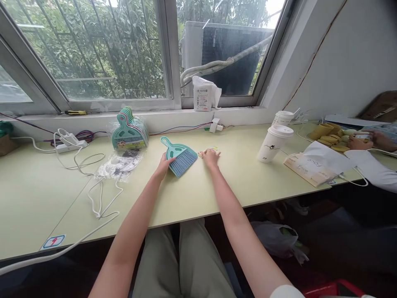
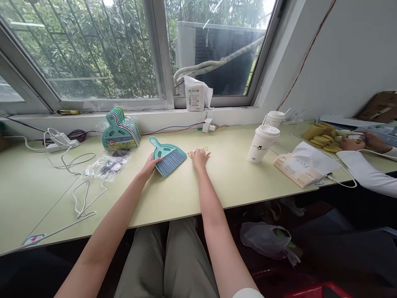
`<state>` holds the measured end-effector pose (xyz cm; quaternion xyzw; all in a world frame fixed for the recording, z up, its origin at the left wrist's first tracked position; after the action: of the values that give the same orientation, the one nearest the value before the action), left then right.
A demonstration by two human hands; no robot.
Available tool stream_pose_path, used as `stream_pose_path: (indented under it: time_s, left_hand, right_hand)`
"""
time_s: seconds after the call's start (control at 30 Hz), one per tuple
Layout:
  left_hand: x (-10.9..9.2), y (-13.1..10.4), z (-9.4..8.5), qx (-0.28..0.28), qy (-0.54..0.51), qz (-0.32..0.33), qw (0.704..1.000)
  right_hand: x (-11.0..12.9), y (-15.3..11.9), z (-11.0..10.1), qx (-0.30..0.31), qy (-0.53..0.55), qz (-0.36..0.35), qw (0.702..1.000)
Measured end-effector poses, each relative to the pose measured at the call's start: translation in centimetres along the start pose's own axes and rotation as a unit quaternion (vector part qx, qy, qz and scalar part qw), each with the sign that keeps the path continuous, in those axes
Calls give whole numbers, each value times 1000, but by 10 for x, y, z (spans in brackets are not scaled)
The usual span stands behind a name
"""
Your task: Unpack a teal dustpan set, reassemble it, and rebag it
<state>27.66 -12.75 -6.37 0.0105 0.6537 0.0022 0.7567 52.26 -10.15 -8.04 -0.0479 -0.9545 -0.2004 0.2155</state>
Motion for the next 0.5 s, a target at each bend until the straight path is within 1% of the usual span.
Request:
stream_pose_path:
  time_s: [0.07,0.13,0.23,0.3,0.37,0.4,0.43,0.47,0.5]
  left_hand:
    - [1,1,-1,-4,-5,4,1000]
    - [1,2,-2,-12,-8,-1,1000]
    - [2,4,-5,-22,-17,-5,1000]
    - [4,6,-7,-30,-28,-2,999]
    - [6,9,-10,-48,-41,-2,998]
    - [6,10,-11,-61,-48,-2,997]
    - [7,12,-12,-73,-55,-1,996]
    - [7,13,-12,-83,-63,1,995]
    - [7,13,-12,-91,-71,3,993]
  right_hand:
    - [12,-1,3,26,31,2,999]
    - [19,-2,4,43,52,5,998]
    - [16,-2,-1,48,71,36,996]
    - [11,0,-8,19,94,79,992]
    - [11,1,-18,-46,128,115,984]
    - [15,1,-23,-80,145,121,979]
    - [22,-1,-27,-108,159,113,975]
    - [32,-5,-29,-126,168,90,974]
    - [45,-10,-30,-130,172,55,975]
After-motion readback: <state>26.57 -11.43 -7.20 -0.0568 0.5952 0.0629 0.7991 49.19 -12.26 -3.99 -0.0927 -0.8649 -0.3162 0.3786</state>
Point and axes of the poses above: each hand's wrist, its own y-axis towards the middle knuckle, its own z-axis out of the palm, x = y × z, the point moved 1 cm from there along y, towards the middle knuckle, and after that the axes turned 3 degrees about -x, right-handed, at the moved point
